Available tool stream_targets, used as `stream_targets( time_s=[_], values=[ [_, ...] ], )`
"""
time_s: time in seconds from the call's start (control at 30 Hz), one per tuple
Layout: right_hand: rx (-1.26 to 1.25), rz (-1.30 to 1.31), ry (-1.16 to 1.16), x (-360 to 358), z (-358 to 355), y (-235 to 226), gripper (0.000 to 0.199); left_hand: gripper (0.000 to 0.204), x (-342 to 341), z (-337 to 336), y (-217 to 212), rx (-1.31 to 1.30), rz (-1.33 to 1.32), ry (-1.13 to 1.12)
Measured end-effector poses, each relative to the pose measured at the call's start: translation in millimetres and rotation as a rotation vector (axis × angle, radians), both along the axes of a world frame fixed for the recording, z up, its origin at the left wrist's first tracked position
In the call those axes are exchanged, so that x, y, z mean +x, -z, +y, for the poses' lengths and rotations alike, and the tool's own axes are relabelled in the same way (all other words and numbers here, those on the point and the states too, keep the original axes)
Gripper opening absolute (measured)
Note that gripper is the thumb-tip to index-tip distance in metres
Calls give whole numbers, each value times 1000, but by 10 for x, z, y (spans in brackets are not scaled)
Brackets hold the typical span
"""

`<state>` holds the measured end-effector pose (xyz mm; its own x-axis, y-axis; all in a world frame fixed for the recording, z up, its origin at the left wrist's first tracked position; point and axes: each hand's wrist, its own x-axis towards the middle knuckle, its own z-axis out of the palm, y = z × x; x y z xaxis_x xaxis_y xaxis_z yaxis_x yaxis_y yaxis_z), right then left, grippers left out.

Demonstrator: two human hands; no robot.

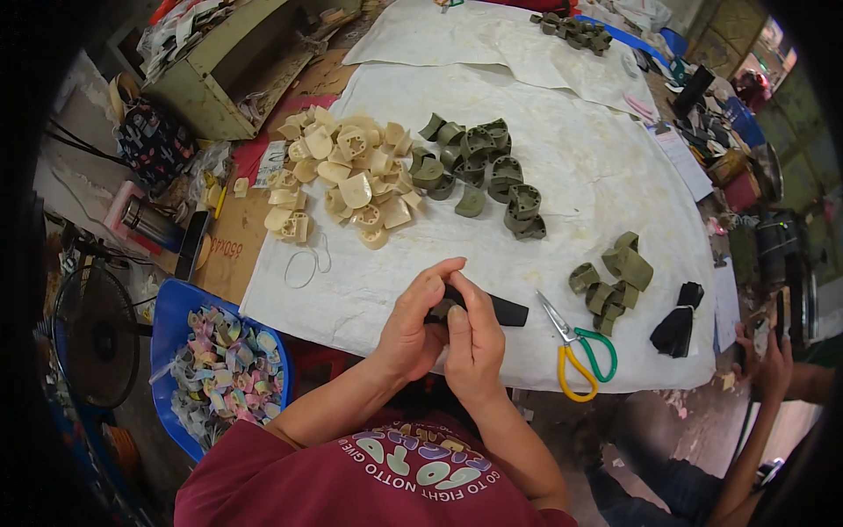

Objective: The person wraps small green plastic objects with black foam strips using scissors to cut the material. They also handle a clear plastic bag and place wrapped items into a blue bin. The workspace is cluttered with various plastic parts and tools.

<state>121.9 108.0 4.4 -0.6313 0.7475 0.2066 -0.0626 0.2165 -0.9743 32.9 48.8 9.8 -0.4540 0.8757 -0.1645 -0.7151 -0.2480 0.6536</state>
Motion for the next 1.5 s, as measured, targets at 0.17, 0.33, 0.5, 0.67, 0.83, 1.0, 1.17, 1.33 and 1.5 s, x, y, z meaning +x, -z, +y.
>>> stream_targets(
  time_s=[0.17,0.33,0.5,0.67,0.83,1.0,1.17,1.33,1.5],
  values=[
    [125,-71,-41,103,266,164,30,60,-442,-164,148,-473,1097,-343],
    [324,-249,168,525,452,171,24,51,-1044,-530,652,-912,1839,-416],
    [702,-342,118,469,433,197,13,49,-821,-471,557,-757,1804,-614],
    [780,-423,-69,234,384,129,23,48,-477,-382,397,-528,1745,-552],
    [761,-643,-192,273,229,194,42,46,-336,-402,382,-452,1598,-461],
    [625,-593,-123,260,212,184,38,47,-251,-443,454,-401,929,-338],
    [55,-417,-83,288,281,261,39,47,-167,-422,381,-364,512,-273],
    [-502,22,-93,207,306,164,33,36,-8,-160,237,-221,201,-106],
    [118,-128,185,205,319,8,16,17,-12,59,254,-277,528,-200]
  ],
)
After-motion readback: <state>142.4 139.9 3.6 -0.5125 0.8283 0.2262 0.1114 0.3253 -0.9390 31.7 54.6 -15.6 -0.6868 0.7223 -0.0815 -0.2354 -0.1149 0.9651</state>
